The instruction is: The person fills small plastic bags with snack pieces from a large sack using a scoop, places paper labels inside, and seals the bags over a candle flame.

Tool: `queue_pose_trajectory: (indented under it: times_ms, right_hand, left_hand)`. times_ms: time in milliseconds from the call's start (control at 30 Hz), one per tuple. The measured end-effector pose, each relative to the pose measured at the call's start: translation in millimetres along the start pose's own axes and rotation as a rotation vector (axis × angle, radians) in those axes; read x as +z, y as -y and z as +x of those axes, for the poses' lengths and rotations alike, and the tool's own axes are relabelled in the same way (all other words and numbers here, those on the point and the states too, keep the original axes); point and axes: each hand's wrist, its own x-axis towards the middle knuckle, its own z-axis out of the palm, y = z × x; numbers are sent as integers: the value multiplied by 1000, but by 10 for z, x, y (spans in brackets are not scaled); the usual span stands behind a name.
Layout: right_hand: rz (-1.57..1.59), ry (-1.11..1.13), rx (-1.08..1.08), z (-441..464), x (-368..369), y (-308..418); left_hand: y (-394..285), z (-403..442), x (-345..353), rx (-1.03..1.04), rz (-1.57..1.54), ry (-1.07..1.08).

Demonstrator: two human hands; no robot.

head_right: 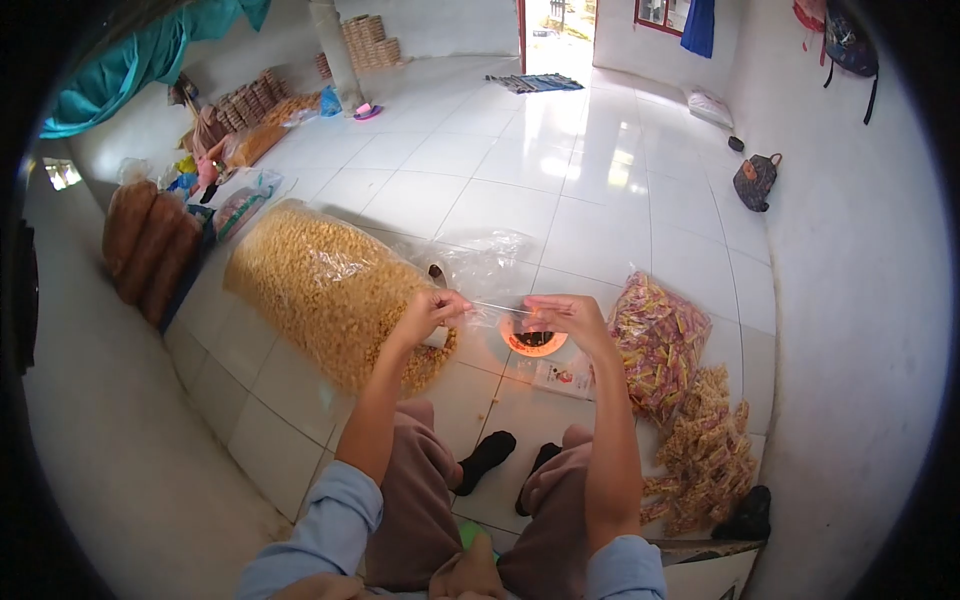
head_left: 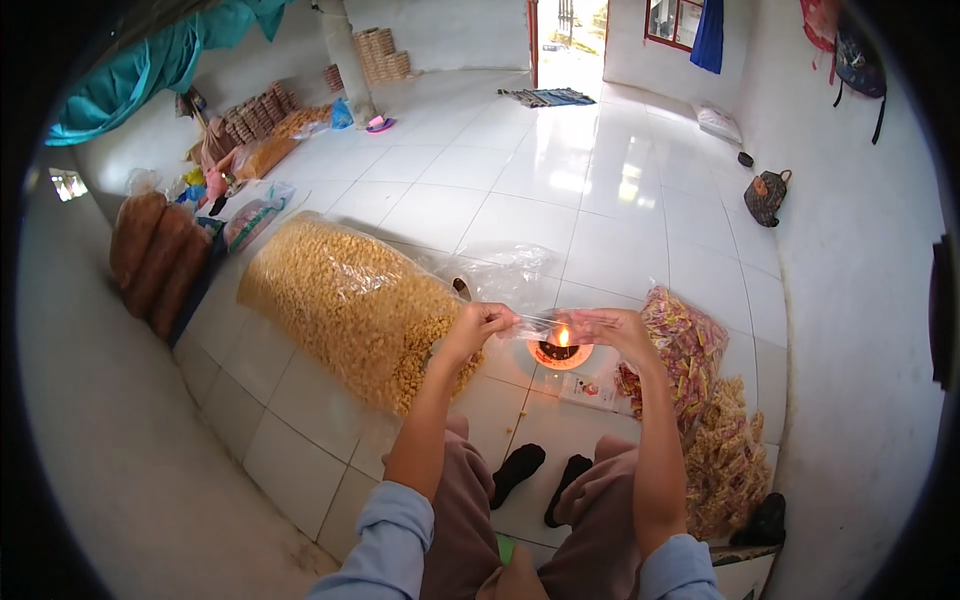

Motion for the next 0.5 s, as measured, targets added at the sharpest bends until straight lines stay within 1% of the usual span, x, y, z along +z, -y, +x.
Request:
queue_pose_trajectory:
  times_ms: [67,133,200,300,367,433,500]
  right_hand:
    - [-62,-44,-10,2,-53,-53]
    - [-49,-40,10,-32,-9,-45]
    - [-38,-32,35,-43,31,-55]
    - [-37,-4,42,-5,85,-87]
    - [-53,-73,73,-7,139,-88]
    - [-54,-69,83,-12,143,-146]
    - [-52,-56,94,-3,179,-254]
  left_hand:
    - [-27,-39,-2,14,-47,-25]
    - [-72,-99,-40,26,-96,-55]
    - [-100,-139,-120,-17,-51,-30]
    - [-17,-157,-186,1,-79,-9]
    - [57,-159,-225,19,-124,8]
    - [93,-196,-221,29,-169,31]
    - [107,-242,-204,495,619,-322]
